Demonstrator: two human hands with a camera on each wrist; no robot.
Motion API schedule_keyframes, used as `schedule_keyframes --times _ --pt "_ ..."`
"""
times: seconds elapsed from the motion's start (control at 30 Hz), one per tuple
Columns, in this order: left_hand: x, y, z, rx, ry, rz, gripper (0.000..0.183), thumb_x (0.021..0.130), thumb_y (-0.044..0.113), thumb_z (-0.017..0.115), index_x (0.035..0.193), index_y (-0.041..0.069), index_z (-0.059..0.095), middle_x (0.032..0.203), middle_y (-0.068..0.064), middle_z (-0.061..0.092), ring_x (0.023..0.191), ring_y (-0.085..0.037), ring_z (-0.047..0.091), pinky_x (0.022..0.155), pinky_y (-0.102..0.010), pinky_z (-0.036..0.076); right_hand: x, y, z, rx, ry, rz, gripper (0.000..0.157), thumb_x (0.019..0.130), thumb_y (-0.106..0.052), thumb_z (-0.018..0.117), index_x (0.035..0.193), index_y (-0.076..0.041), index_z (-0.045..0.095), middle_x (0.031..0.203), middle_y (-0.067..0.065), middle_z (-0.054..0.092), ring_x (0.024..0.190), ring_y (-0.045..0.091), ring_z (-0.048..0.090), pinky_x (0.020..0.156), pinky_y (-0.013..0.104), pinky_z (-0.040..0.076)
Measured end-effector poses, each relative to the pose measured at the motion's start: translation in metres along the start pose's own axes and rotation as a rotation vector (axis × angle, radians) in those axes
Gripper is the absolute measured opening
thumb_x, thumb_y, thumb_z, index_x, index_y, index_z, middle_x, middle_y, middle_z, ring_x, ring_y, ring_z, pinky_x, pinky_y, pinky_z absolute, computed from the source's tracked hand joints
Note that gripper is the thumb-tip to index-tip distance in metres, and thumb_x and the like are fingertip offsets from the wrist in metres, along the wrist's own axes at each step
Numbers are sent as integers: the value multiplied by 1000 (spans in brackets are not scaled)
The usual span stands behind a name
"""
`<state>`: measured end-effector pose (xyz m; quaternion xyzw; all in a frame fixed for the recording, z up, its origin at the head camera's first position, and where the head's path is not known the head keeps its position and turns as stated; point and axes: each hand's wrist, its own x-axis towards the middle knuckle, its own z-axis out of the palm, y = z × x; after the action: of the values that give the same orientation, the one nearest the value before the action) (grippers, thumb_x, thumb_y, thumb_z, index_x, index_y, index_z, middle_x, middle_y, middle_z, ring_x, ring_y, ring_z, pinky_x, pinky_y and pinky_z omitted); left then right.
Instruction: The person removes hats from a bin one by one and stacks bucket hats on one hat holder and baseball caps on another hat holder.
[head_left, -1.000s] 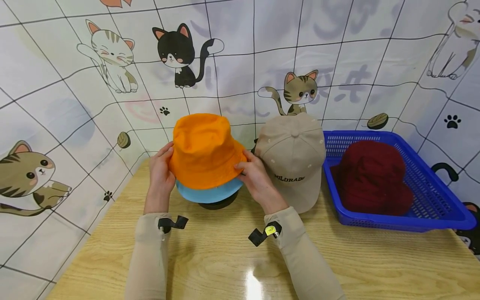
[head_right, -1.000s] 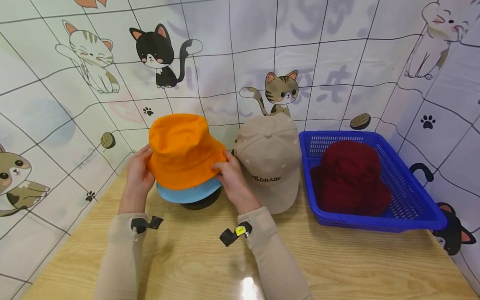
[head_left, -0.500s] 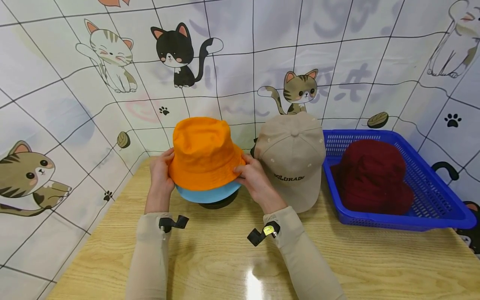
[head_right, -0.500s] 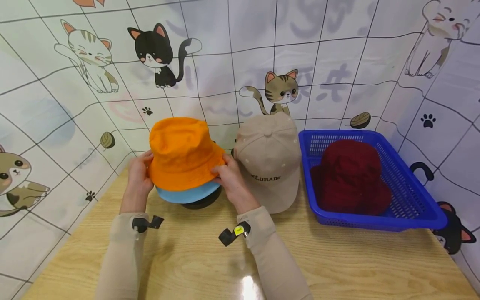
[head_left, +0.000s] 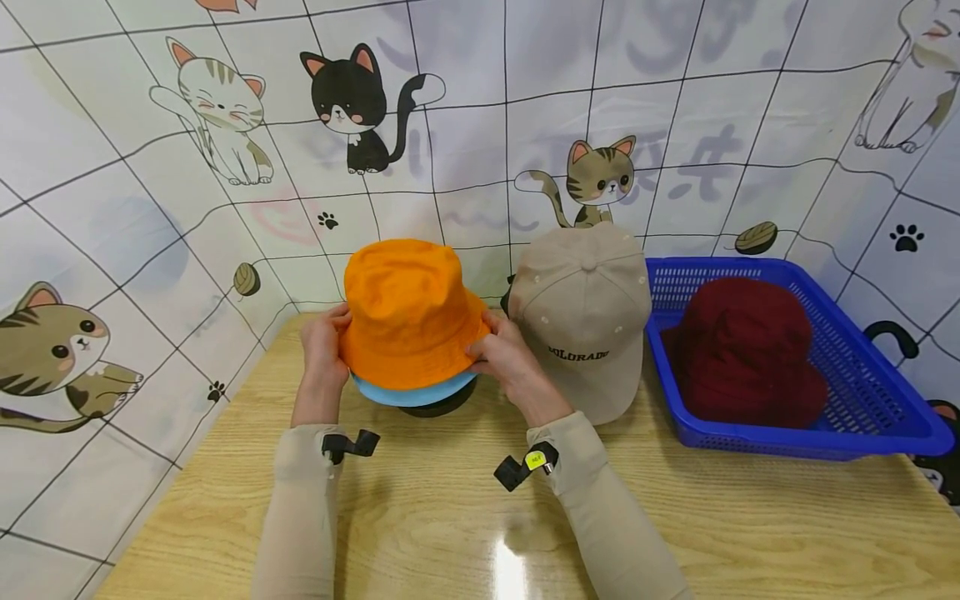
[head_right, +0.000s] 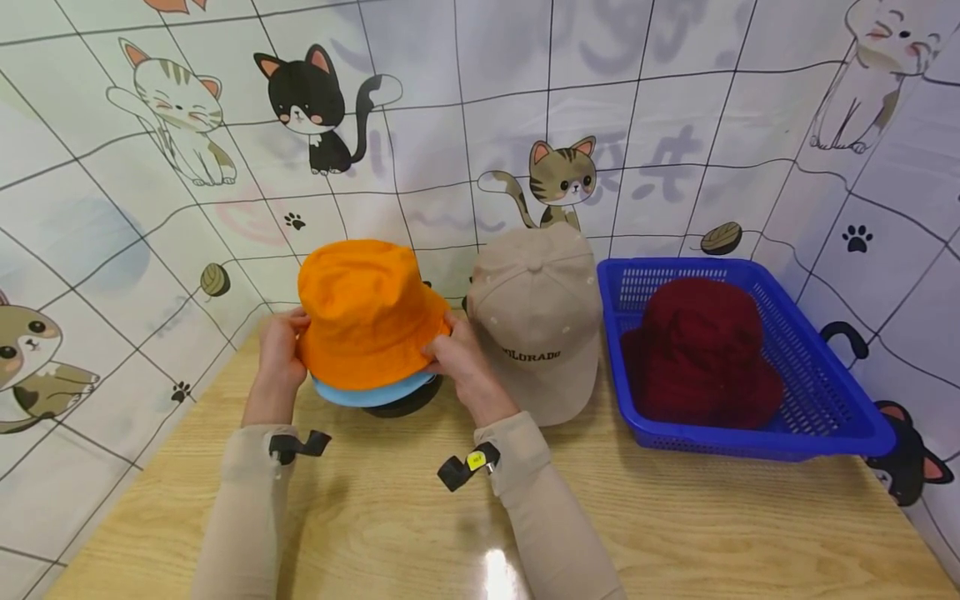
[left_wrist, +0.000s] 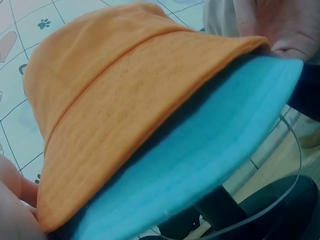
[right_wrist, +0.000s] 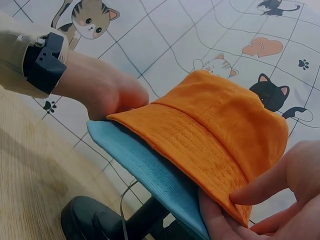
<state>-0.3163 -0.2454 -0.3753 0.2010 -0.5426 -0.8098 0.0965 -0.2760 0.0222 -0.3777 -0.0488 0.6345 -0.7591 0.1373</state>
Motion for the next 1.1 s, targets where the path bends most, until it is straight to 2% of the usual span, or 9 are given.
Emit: schedule_keyframes --times 0.2,0.3,0.43,0.53,0.7,0.77,0.9,1.0,1.1 --pt "2 -2 -3 110 10 -6 44 101 4 49 143 6 61 144 -3 58 113 -12 59 107 -26 47 3 3 1 -39 -1 24 80 91 12 52 164 -9 26 158 21 43 95 25 68 86 41 62" --pt "2 -3 -4 147 17 2 42 99 3 51 139 5 65 138 -3 60 109 -12 59 104 -26 48 3 4 2 -50 0 36 82 91 13 52 164 -11 25 159 20 42 97 27 68 91 44 61" --pt "3 -5 -5 190 42 48 31 95 0 53 113 11 77 113 2 63 96 -11 60 89 -22 52 5 5 2 -73 -2 43 82 90 13 52 164 -11 27 158 18 42 100 26 66 83 38 63" --pt "5 -8 -4 216 57 103 27 91 -5 55 89 13 75 92 6 61 80 -9 60 75 -20 53 5 5 2 -84 -4 43 83 89 13 52 164 -11 25 160 19 40 103 27 65 74 32 62" --pt "8 -12 -2 215 39 152 30 88 -10 56 72 12 71 66 6 56 60 -8 56 60 -19 51 6 5 1 -107 4 51 88 89 14 51 166 -11 17 165 18 34 114 34 64 74 36 61" --pt "10 -13 -2 200 26 134 30 89 -10 57 72 11 70 65 6 56 58 -8 57 59 -20 51 6 6 1 -117 9 54 90 89 14 50 166 -12 13 166 18 31 119 37 64 78 40 62" --pt "14 -12 -8 173 -21 28 27 93 -4 58 83 16 73 92 7 62 78 -7 62 69 -19 53 7 9 3 -118 12 49 90 89 14 50 167 -11 11 168 19 27 125 38 61 90 48 60" --pt "12 -8 -14 181 -59 -52 24 97 2 57 108 16 72 111 7 57 94 -9 59 76 -19 52 5 9 4 -116 14 41 89 88 13 52 166 -10 15 166 19 31 117 31 64 93 47 60" --pt "8 -3 -16 210 -77 -82 40 97 5 52 134 15 62 113 7 56 91 -11 56 74 -20 49 4 9 4 -110 10 45 90 85 13 57 165 -9 21 161 20 39 102 25 64 88 40 61"
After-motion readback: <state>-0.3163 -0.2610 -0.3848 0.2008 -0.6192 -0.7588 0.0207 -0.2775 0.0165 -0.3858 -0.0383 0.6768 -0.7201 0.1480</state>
